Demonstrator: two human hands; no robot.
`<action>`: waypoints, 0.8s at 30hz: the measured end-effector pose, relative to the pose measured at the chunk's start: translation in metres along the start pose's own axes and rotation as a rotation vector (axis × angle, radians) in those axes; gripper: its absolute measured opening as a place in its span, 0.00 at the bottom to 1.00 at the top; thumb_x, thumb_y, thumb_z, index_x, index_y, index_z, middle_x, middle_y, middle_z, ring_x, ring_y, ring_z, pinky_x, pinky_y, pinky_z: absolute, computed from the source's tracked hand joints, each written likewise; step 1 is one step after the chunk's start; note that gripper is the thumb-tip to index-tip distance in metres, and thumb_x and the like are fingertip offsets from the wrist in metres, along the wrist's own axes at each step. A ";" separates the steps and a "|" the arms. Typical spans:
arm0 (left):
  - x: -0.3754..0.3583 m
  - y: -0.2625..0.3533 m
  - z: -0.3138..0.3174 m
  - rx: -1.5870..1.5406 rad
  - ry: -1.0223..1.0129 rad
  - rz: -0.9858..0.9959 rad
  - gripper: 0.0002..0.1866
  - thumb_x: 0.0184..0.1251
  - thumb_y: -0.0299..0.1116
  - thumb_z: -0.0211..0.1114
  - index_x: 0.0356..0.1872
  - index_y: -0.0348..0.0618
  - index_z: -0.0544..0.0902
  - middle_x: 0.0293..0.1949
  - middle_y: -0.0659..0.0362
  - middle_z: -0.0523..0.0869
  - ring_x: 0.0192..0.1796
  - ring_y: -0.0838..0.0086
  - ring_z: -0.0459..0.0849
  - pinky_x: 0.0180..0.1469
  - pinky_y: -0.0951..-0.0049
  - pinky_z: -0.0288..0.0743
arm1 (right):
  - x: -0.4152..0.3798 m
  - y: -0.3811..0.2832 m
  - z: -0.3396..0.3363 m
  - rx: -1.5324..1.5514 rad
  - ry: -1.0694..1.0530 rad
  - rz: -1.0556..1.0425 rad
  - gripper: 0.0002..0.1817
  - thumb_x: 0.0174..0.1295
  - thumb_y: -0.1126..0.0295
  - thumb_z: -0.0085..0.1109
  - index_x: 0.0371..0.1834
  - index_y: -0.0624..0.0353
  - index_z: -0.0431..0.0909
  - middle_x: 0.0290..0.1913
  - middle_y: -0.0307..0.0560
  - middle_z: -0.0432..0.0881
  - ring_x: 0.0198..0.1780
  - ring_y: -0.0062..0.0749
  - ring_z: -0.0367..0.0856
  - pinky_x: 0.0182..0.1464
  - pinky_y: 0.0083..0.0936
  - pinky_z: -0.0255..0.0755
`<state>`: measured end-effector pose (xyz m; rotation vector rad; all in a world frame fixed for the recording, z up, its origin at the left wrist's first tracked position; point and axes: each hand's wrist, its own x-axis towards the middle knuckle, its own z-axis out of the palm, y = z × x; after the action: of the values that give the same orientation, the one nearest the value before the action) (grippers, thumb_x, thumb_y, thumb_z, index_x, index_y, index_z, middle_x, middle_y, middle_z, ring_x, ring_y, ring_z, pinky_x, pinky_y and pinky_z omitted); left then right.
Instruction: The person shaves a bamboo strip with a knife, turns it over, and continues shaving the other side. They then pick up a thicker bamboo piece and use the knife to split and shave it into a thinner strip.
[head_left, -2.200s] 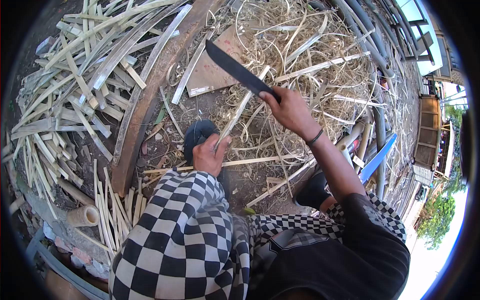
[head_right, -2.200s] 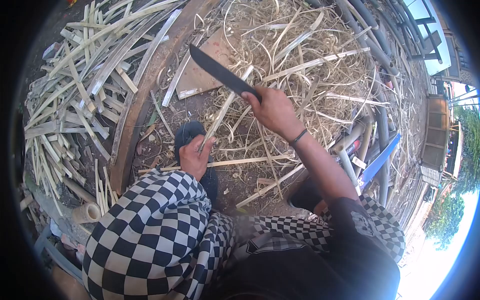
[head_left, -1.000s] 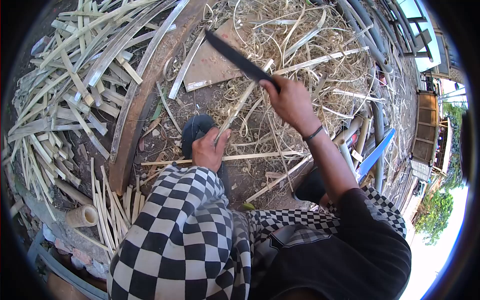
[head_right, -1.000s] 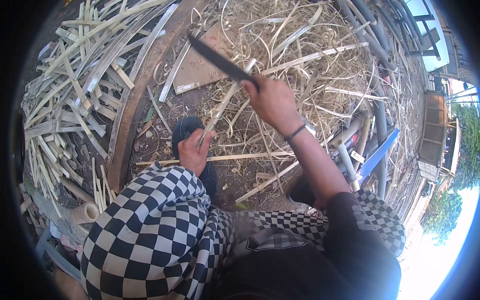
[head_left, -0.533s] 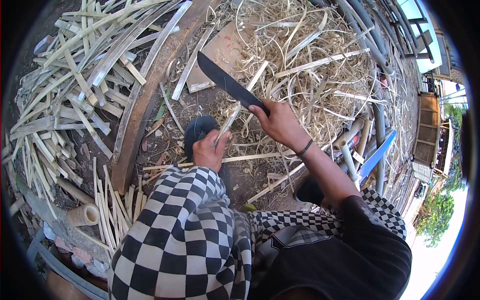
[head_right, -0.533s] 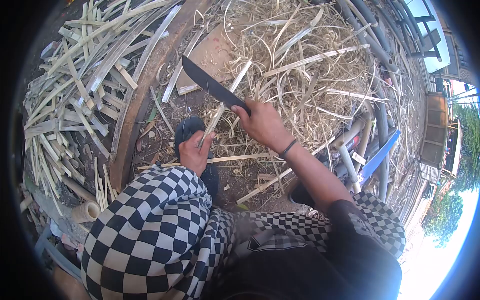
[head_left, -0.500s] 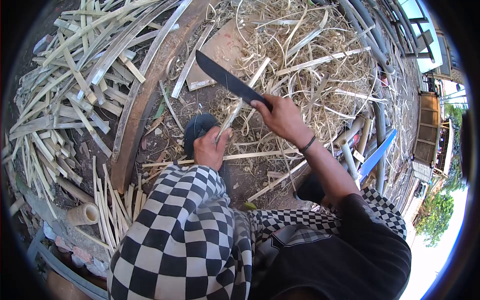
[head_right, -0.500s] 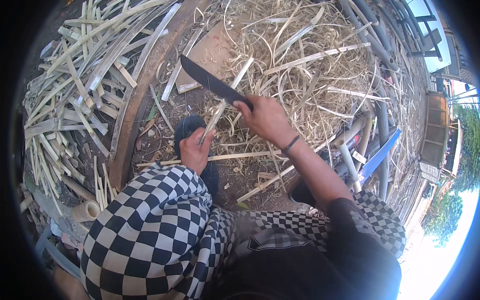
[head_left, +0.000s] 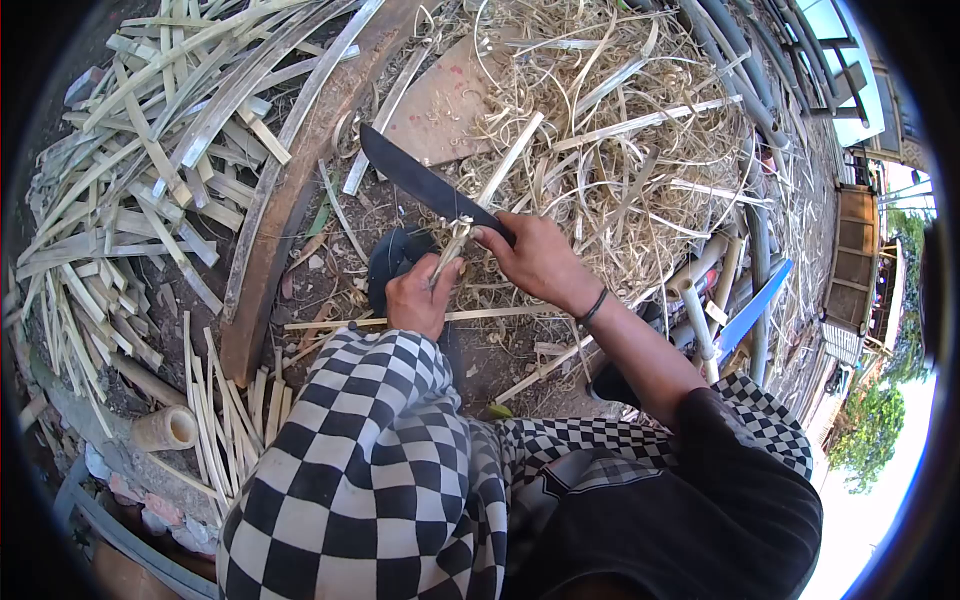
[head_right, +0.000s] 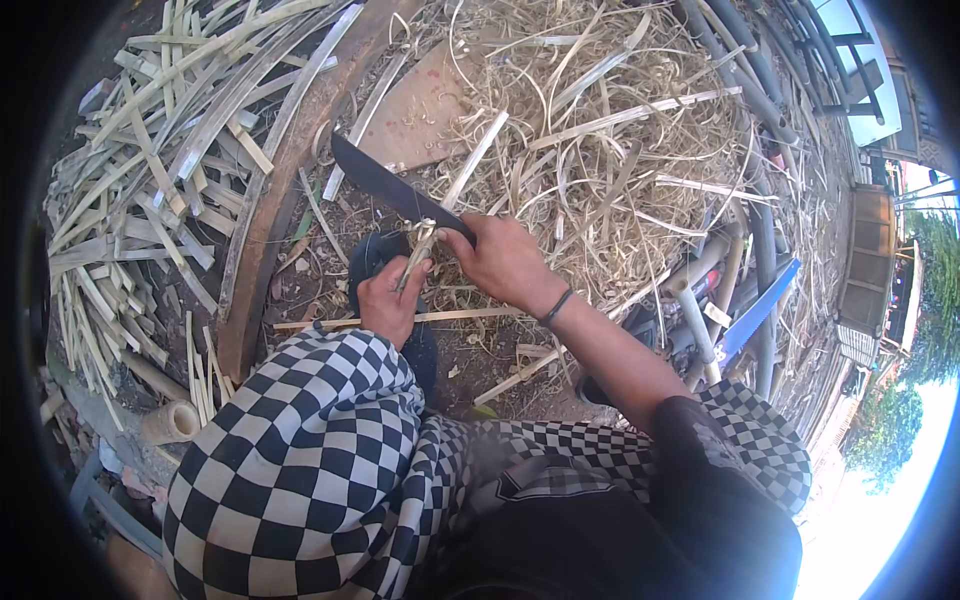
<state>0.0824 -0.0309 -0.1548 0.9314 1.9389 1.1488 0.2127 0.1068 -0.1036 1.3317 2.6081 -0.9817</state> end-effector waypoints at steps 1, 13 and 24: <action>0.000 0.001 0.003 -0.005 -0.006 -0.004 0.17 0.74 0.41 0.67 0.30 0.37 0.81 0.16 0.50 0.72 0.16 0.65 0.68 0.24 0.64 0.66 | 0.003 0.002 -0.006 -0.003 -0.003 0.007 0.24 0.73 0.50 0.58 0.43 0.64 0.85 0.23 0.59 0.82 0.27 0.49 0.85 0.34 0.42 0.77; 0.002 -0.007 -0.004 0.033 -0.067 0.018 0.11 0.73 0.39 0.67 0.38 0.41 0.85 0.23 0.44 0.81 0.28 0.45 0.84 0.29 0.56 0.73 | 0.001 -0.013 -0.005 0.012 -0.056 0.046 0.25 0.67 0.46 0.63 0.43 0.60 0.83 0.28 0.61 0.84 0.34 0.59 0.86 0.38 0.49 0.78; 0.002 -0.013 -0.007 0.048 -0.069 0.005 0.08 0.71 0.35 0.66 0.37 0.40 0.83 0.26 0.41 0.82 0.33 0.42 0.84 0.32 0.52 0.75 | 0.002 -0.034 0.022 0.073 0.053 0.239 0.33 0.65 0.37 0.61 0.33 0.64 0.84 0.19 0.55 0.81 0.26 0.52 0.86 0.32 0.43 0.77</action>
<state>0.0729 -0.0369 -0.1644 0.9887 1.9163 1.0632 0.1806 0.0816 -0.1039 1.6614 2.3954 -1.0239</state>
